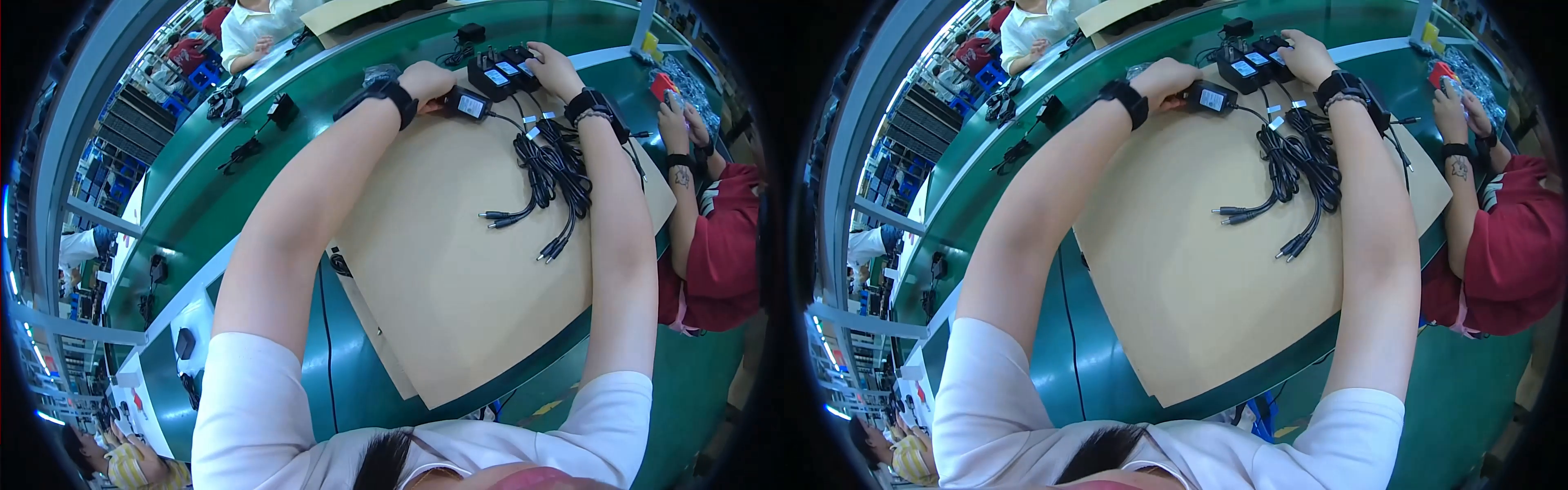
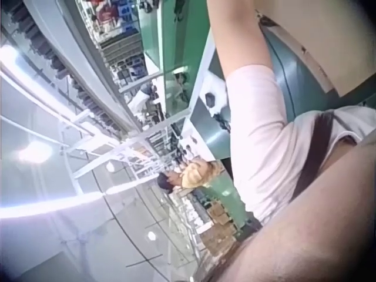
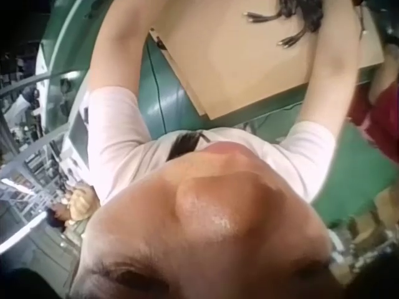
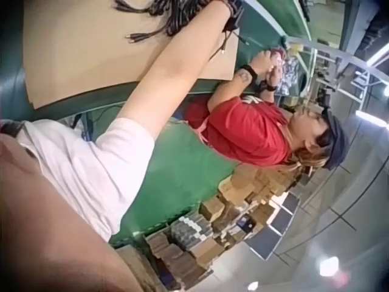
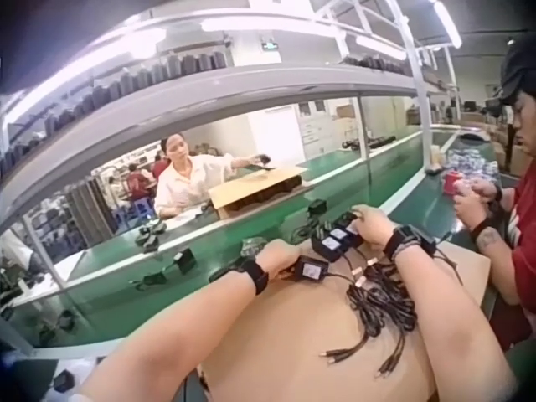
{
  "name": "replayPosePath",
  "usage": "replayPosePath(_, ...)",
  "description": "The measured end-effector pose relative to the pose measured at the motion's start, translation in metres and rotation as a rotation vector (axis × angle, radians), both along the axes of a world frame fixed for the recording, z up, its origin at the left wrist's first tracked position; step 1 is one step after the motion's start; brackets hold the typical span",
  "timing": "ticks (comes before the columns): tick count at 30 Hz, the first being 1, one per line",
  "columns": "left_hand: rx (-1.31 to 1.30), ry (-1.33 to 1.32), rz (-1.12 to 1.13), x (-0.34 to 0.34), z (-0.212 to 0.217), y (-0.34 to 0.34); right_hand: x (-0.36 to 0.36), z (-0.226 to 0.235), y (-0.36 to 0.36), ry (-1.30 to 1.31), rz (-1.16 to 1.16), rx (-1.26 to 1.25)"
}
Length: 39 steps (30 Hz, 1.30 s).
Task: The person wraps a cable around a power adapter, places the unit into a plastic bag, and sets it onto a cardboard sheet, repeating the process for a second unit.
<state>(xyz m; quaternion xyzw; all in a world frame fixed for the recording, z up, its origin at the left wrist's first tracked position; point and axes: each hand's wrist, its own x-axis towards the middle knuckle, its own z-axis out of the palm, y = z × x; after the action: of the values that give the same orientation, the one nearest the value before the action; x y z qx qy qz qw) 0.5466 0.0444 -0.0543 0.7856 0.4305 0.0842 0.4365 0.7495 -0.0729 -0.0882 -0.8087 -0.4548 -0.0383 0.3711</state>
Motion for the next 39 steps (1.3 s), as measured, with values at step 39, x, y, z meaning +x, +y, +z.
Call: replayPosePath(39,0.243,-0.671,0.092,-0.309,0.065,-0.090,0.034,0.026,-0.001,0.064,0.018,0.001)
